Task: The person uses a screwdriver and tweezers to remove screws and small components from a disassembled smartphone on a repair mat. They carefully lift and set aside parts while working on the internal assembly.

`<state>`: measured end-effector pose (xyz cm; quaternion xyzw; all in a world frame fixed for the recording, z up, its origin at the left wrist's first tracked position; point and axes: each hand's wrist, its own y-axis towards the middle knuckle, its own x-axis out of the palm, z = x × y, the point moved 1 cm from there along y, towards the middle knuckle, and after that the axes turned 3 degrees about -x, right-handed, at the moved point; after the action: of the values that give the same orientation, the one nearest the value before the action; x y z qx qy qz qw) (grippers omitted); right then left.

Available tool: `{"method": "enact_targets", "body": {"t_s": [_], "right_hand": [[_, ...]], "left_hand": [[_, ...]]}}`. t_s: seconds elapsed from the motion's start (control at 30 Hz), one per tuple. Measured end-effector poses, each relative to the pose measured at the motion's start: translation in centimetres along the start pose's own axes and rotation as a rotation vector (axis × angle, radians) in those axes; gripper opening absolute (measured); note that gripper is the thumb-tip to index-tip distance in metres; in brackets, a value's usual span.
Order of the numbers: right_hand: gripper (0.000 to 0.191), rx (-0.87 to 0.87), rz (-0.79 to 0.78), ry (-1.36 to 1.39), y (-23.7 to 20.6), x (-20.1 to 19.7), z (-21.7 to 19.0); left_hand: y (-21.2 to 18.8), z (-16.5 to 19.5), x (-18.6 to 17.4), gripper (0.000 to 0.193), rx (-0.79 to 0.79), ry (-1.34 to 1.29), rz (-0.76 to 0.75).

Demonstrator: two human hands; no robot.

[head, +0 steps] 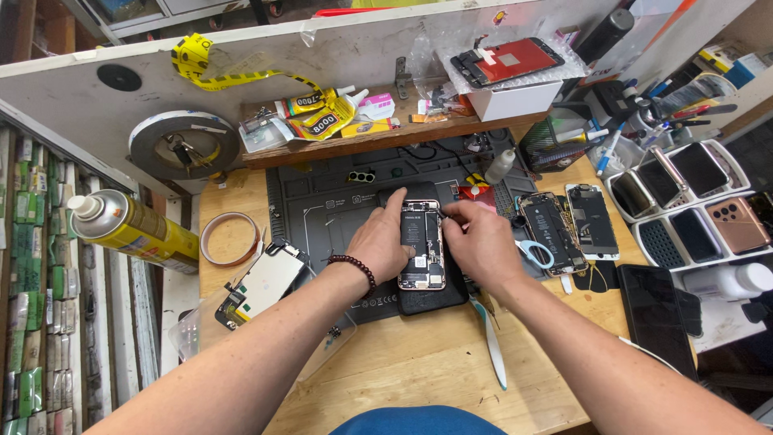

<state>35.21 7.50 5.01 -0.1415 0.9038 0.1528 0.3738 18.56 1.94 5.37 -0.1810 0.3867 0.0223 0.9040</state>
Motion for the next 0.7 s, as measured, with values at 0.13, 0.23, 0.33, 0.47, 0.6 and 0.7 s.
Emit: {"method": "enact_targets", "body": {"t_s": [0.13,0.23,0.33,0.47,0.6,0.7], "right_hand": [[0.032,-0.064,-0.148,-0.125,2.5,-1.3,0.0],[0.029,-0.192,-0.258,-0.258,4.3,-1.6,0.1],[0.026,-0.347,-0.29,-0.381,5.6,-1.4,0.4],[0.023,-0.41,-0.297,-0.474,6.3,-0.7,0.7],[0.022,-0.392,-0.349,-0.531,6.4,-0.4,0.6],[0.024,-0.417,-0.38,-0.54,6.6,-0.4,0.4]], "left_hand": [[-0.2,-0.1,0.2,0.106,-0.049,-0.062,0.023],[-0.2,-0.1,0.2,0.107,-0.071,-0.071,0.028],[-0.2,0.0,0.2,0.107,-0.077,-0.072,0.024],[-0.3,0.0,0.0,0.108,-0.084,-0.067,0.021],[-0.3,0.2,-0.1,0.108,-0.089,-0.055,0.004],[-0.3,0.4,-0.2,0.108,-0.114,-0.071,-0.022]]}}
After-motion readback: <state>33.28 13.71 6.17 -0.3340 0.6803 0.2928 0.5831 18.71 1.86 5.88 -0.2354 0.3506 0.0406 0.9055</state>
